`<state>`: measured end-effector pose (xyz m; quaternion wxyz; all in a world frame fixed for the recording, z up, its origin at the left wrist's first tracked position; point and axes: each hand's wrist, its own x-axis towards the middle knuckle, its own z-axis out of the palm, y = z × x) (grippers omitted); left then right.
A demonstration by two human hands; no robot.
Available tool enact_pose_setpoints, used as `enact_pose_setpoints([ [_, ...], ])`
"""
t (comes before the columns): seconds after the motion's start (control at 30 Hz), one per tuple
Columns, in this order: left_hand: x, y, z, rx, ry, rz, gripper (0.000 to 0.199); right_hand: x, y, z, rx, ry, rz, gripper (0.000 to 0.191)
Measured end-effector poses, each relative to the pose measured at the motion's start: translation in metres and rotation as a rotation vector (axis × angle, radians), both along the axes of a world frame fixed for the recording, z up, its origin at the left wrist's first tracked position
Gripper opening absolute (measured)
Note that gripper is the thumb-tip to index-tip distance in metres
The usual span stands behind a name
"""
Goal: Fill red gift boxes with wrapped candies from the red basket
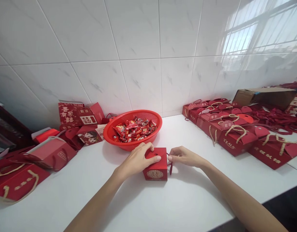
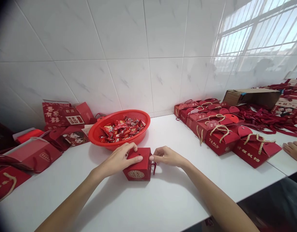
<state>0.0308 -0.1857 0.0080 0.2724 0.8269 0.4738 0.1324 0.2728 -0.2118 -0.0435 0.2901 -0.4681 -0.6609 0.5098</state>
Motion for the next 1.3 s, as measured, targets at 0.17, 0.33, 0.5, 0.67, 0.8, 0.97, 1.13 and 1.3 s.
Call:
enact_pose_setpoints([
  [0.17,0.001,-0.003,0.001,0.04,0.045,0.058,0.04,-0.004,0.001,-0.002,-0.099,0.322,-0.005,0.039],
  [0.33,0.0,-0.002,0.0,0.046,0.037,0.058,0.041,0.004,0.001,0.009,-0.12,0.647,-0.073,0.034],
  [0.5,0.004,-0.005,-0.004,0.071,0.017,0.081,0.043,0.007,-0.003,0.015,0.011,0.659,-0.06,0.028],
  [0.67,0.006,-0.006,-0.001,0.019,-0.067,0.023,0.044,-0.005,-0.008,0.009,0.041,0.48,0.094,0.037],
  [0.8,-0.003,-0.002,0.01,-0.167,-0.116,-0.062,0.044,-0.012,-0.009,0.004,0.044,0.4,0.065,0.038],
  [0.97,-0.013,0.004,0.018,-0.333,-0.119,-0.084,0.054,-0.017,-0.011,0.002,0.102,0.336,-0.012,0.036],
  [1.13,-0.01,0.007,0.017,-0.386,-0.235,-0.088,0.052,-0.022,-0.016,0.003,0.23,0.294,-0.014,0.024],
  [1.3,-0.016,0.006,0.03,-0.379,-0.392,-0.013,0.041,-0.022,-0.015,0.002,0.359,0.208,-0.01,0.014],
])
